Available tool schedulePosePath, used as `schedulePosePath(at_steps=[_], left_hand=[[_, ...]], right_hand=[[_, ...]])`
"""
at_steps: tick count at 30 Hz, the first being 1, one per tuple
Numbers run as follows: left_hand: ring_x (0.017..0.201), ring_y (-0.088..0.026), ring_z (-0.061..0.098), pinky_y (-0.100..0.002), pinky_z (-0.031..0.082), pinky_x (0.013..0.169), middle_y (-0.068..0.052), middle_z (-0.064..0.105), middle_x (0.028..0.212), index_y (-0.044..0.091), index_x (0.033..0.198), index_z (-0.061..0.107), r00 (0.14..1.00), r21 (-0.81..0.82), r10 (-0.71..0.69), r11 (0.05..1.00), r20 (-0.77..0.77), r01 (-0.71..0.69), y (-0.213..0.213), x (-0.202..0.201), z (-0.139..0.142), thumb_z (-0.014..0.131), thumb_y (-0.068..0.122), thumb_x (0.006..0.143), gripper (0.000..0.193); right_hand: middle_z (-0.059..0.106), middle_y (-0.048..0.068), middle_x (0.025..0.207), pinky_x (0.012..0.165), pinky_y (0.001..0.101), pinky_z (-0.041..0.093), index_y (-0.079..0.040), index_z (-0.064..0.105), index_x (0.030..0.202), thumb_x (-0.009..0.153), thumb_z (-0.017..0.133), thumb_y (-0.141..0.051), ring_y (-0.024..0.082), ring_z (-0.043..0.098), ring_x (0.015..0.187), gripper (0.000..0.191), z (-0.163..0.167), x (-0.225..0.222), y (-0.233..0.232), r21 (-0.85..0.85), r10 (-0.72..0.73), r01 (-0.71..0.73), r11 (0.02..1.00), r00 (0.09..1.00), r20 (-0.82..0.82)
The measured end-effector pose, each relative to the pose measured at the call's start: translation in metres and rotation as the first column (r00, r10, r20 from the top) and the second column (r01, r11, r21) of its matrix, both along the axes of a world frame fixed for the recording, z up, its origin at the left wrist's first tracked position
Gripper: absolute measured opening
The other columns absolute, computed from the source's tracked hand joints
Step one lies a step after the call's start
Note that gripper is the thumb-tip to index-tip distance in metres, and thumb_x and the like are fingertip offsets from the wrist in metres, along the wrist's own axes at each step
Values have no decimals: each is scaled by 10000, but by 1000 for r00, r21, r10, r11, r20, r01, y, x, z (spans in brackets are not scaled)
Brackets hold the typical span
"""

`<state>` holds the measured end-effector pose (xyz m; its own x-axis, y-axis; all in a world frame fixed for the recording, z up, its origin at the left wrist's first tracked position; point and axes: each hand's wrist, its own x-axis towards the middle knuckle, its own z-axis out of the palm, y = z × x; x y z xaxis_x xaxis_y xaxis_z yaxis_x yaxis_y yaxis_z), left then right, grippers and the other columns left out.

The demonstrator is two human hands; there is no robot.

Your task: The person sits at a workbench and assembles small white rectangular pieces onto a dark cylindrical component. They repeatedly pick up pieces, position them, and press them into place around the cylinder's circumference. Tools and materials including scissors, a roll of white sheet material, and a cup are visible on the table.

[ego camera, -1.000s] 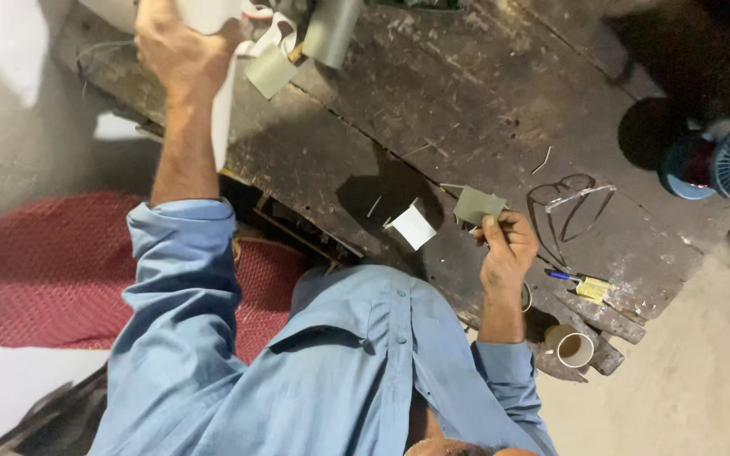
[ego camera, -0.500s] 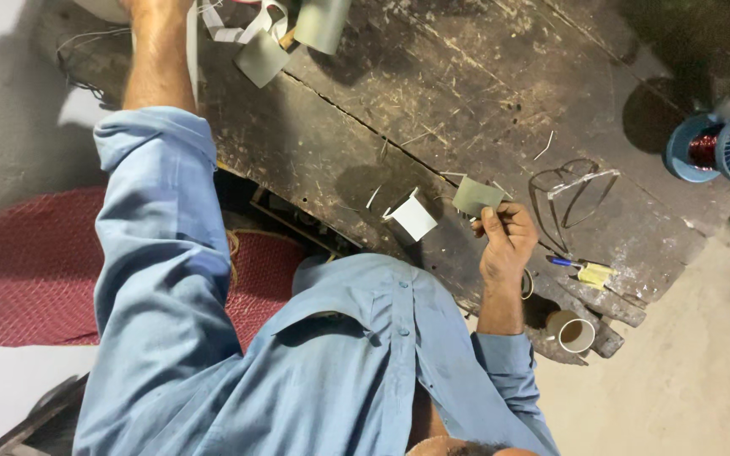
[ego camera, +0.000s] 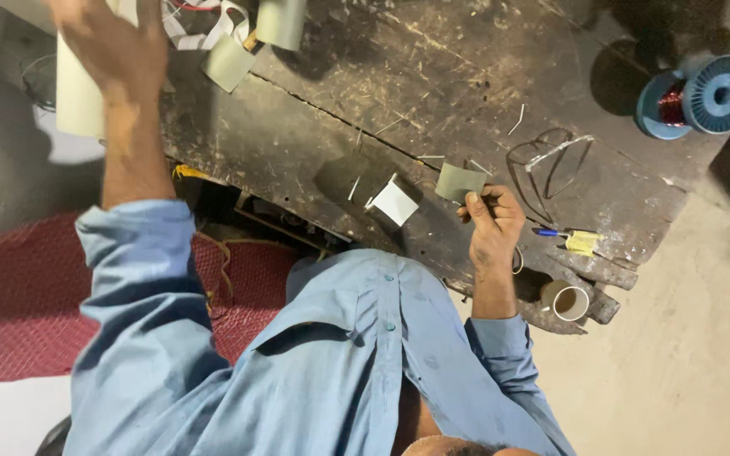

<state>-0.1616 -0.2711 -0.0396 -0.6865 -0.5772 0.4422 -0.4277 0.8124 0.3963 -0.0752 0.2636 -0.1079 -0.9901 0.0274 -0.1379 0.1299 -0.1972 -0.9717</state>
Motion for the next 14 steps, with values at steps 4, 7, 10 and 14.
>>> schedulePosePath(at_steps=[4, 7, 10, 14], left_hand=[[790, -92, 683, -254, 609, 636, -50, 720, 1064, 48, 1282, 676, 811, 282, -455, 777, -367, 563, 94, 50, -7, 757, 122, 1085, 226], [955, -102, 665, -252, 557, 788, -53, 702, 1128, 27, 1347, 635, 606, 598, -579, 238, -545, 765, 180, 94, -7, 812, 171, 1015, 402], [1012, -139, 666, -256, 588, 787, -96, 643, 1286, -5, 1370, 573, 493, 698, -685, -31, -536, 715, 239, 113, -17, 838, 238, 906, 587], [901, -138, 690, -273, 585, 765, -121, 760, 1074, 23, 1331, 686, 553, 860, -771, 14, -315, 510, 276, 133, -55, 832, 238, 974, 441]], right_hand=[[704, 60, 913, 685, 267, 526, 8, 665, 1077, 993, 735, -68, 133, 647, 740, 133, 4, 3, -1, -15, 54, -54, 998, 998, -35], [688, 47, 916, 690, 265, 542, 2, 681, 1078, 985, 759, -50, 113, 645, 752, 132, 5, 9, -8, 45, 122, -120, 992, 991, -53], [700, 42, 933, 679, 262, 568, -18, 699, 1095, 966, 772, -58, 92, 656, 782, 154, 8, 18, -18, 164, 223, -206, 965, 971, -89], [739, 50, 912, 683, 261, 549, -36, 729, 1122, 955, 797, -93, 104, 681, 778, 190, 19, 24, -24, 395, 336, -248, 885, 926, -172]])
